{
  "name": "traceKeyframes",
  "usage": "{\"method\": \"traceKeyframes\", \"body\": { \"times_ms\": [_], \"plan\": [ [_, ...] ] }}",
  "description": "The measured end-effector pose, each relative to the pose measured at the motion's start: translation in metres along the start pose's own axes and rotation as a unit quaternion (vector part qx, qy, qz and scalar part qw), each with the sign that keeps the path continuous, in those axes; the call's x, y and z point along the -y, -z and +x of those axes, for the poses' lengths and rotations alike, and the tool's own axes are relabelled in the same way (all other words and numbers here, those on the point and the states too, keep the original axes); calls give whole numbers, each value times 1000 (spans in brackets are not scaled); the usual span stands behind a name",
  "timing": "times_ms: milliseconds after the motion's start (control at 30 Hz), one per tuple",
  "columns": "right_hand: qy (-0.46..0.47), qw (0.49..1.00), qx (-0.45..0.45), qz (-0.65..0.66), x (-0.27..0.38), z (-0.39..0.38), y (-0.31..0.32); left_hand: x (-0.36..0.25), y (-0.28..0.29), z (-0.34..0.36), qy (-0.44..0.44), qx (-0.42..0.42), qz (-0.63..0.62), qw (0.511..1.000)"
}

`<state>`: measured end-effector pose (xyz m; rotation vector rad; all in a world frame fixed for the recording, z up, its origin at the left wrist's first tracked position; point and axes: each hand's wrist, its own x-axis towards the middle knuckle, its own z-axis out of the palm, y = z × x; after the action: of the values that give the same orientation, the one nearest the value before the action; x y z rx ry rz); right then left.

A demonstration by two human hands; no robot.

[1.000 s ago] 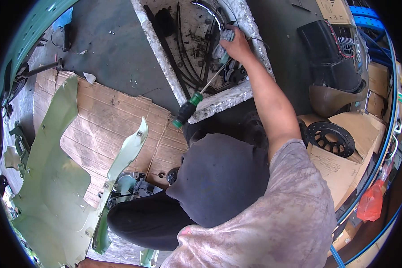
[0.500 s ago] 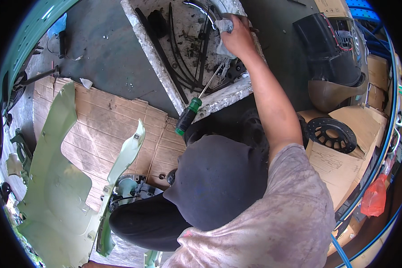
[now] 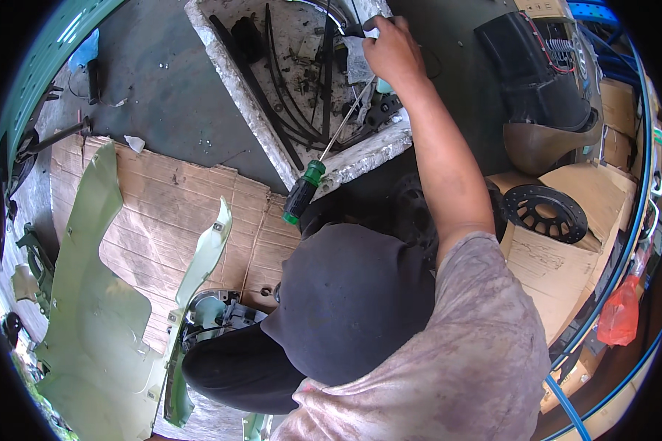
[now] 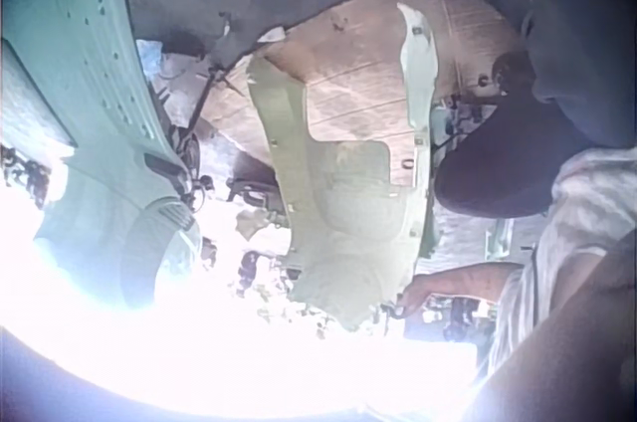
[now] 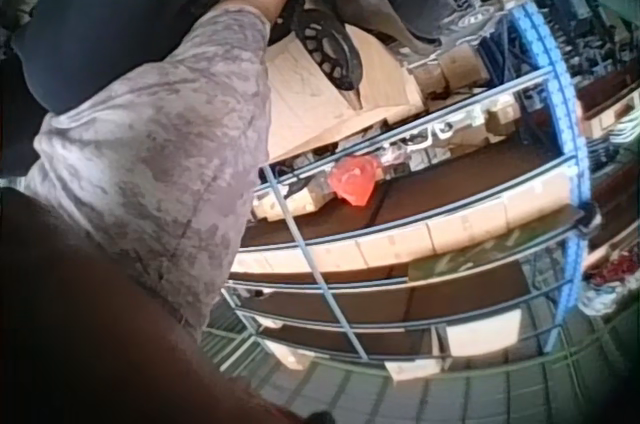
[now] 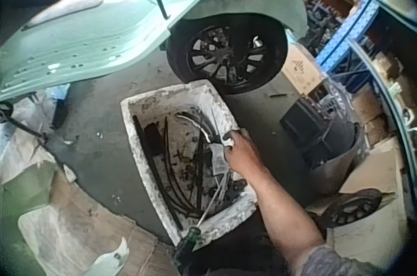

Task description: The person retrieves a plastic body panel from a cardboard box, gathers fasteners from a tray, and installs the panel onto a light-colored motor scooter. The person positions the panel, inserts screws by hand, and tightens them to secure the bodywork to the vehicle frame.

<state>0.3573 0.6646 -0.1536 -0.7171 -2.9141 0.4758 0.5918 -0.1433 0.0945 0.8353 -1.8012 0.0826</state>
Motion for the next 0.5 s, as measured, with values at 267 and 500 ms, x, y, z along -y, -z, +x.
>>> {"method": "traceKeyframes", "body": {
  "times_ms": [267,500],
  "plan": [
    [24,993,103,-61,6,-3,-18,25,6,11,-137,74,294,943],
    [131,977,50,160,55,17,-68,-14,31,-13,-64,46,154,985]
  ]
}}
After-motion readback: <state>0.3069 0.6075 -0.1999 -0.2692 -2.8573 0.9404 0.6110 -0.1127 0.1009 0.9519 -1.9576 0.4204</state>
